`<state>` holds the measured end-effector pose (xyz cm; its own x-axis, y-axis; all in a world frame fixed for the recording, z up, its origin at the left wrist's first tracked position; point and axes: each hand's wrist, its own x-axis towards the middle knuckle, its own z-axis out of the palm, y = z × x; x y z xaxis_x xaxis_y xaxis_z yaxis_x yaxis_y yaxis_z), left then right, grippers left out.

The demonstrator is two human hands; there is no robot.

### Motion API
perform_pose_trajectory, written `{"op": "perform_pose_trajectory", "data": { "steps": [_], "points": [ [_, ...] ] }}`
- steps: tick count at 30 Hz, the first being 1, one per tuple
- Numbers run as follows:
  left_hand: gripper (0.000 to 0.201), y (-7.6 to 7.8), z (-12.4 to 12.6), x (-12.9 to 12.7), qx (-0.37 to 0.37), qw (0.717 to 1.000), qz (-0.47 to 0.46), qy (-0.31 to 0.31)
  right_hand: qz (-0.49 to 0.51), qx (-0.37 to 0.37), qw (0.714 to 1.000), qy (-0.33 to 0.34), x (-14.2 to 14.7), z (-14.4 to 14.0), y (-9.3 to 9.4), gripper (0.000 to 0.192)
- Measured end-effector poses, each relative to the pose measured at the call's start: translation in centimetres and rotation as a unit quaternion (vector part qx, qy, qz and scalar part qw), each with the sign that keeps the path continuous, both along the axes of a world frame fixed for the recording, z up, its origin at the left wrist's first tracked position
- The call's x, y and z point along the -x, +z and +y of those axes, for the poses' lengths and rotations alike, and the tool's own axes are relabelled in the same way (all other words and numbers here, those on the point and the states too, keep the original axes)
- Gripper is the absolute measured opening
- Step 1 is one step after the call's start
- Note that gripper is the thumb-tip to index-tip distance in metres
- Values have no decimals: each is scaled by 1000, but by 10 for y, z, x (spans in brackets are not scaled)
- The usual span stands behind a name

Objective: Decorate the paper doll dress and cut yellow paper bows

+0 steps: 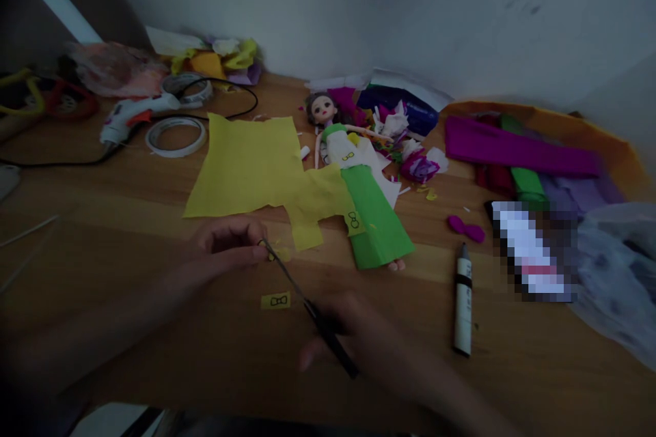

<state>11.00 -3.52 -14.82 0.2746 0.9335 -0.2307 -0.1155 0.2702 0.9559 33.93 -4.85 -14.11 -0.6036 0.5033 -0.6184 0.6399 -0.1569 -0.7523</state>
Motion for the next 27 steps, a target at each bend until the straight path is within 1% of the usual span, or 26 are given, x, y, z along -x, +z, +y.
{"op": "perform_pose_trajectory", "data": {
  "steps": [4,8,14,18,22,27],
  "points": [
    [23,0,0,0,6,1000,8,-4,-2,-1,1000,-6,-1,-1,-2,20],
    [23,0,0,0,-4,1000,10,2,-3,-2,1000,-13,1,-1,-1,19],
    [24,2,0,1,-8,1000,15,-7,-23,-26,999,3,4,0,3,15],
    [24,2,0,0,-12,1000,0,-7,-9,-26,1000,2,3,0,3,17],
    [23,2,0,-1,2,1000,5,-1,-5,-28,1000,1,4,1,2,18],
    [24,0,-1,-1,7,1000,-4,-7,17,-22,1000,-7,5,0,4,27]
  ]
}}
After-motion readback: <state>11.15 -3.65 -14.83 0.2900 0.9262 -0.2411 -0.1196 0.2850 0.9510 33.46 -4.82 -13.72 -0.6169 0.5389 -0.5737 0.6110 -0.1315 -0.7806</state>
